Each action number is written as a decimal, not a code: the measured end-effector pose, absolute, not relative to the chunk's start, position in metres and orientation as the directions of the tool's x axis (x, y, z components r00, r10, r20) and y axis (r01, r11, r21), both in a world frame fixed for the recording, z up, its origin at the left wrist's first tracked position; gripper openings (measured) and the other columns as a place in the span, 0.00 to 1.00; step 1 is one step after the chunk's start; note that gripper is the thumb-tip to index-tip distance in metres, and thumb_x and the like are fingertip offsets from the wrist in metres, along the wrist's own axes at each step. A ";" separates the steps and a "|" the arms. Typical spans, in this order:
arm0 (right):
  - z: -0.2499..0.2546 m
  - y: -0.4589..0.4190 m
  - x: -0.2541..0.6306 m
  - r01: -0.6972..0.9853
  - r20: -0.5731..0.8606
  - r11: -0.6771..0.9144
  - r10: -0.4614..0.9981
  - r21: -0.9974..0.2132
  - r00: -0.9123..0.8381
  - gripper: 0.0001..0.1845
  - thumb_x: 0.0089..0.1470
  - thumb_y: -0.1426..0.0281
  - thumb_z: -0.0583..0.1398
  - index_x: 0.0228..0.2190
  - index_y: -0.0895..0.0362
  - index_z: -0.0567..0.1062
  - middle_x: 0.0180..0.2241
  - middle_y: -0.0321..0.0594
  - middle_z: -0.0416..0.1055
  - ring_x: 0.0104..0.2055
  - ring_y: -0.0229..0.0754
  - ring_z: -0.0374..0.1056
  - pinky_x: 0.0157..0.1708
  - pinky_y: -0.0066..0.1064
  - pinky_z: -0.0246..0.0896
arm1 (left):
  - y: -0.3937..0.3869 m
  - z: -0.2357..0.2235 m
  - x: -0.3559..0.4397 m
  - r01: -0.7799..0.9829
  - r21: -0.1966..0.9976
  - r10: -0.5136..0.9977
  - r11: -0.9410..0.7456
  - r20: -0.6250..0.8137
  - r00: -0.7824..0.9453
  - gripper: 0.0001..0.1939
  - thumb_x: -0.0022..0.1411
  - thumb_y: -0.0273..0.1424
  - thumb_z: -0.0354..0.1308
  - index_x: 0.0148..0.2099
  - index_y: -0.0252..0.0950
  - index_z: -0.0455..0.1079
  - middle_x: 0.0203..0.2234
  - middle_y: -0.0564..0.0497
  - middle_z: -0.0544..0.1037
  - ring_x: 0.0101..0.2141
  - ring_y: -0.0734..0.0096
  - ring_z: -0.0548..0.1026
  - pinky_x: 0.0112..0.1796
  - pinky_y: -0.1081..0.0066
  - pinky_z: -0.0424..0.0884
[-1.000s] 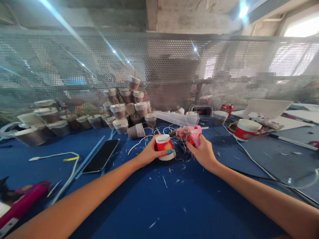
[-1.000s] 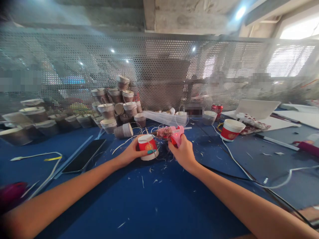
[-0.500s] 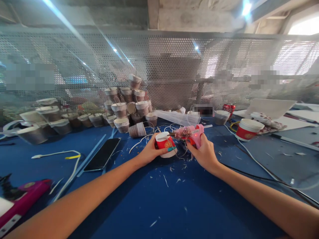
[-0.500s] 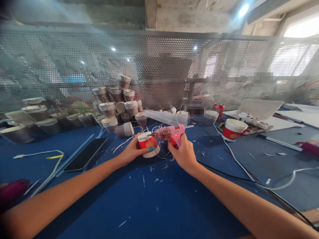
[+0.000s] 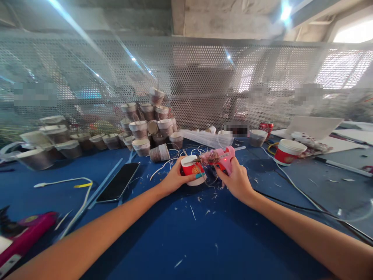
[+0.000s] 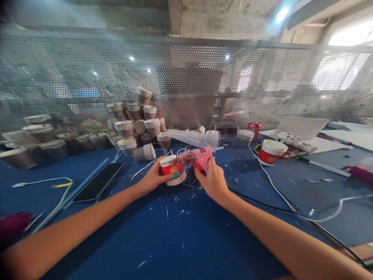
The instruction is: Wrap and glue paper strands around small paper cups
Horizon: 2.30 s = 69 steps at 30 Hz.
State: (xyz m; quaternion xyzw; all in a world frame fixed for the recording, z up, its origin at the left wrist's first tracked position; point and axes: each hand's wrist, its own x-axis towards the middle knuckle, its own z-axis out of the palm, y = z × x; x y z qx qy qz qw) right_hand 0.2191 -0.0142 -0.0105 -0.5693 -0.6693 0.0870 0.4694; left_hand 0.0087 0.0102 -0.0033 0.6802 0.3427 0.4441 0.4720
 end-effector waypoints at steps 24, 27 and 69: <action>-0.011 -0.014 0.219 0.724 0.575 0.349 0.814 -0.595 0.080 0.14 0.46 0.60 0.55 0.25 0.53 0.53 0.15 0.31 0.62 0.16 0.37 0.60 0.19 0.29 0.51 | 0.012 -0.005 0.008 0.063 0.925 0.871 -0.375 0.328 0.365 0.28 0.45 0.31 0.64 0.48 0.37 0.57 0.44 0.47 0.66 0.46 0.59 0.65 0.49 0.58 0.60; -0.012 -0.014 0.219 0.733 0.585 0.352 0.807 -0.582 0.078 0.14 0.47 0.60 0.55 0.26 0.53 0.54 0.16 0.33 0.64 0.17 0.38 0.61 0.19 0.29 0.51 | 0.011 -0.005 0.008 0.068 0.923 0.872 -0.378 0.331 0.360 0.28 0.45 0.31 0.64 0.48 0.37 0.57 0.43 0.47 0.66 0.46 0.60 0.65 0.49 0.59 0.60; -0.012 -0.012 0.224 0.755 0.594 0.343 0.801 -0.559 0.077 0.13 0.49 0.61 0.53 0.25 0.53 0.52 0.16 0.32 0.61 0.17 0.37 0.58 0.20 0.28 0.50 | 0.013 -0.006 0.008 0.043 0.926 0.875 -0.374 0.337 0.347 0.30 0.43 0.31 0.65 0.49 0.37 0.58 0.46 0.45 0.67 0.48 0.57 0.65 0.49 0.56 0.60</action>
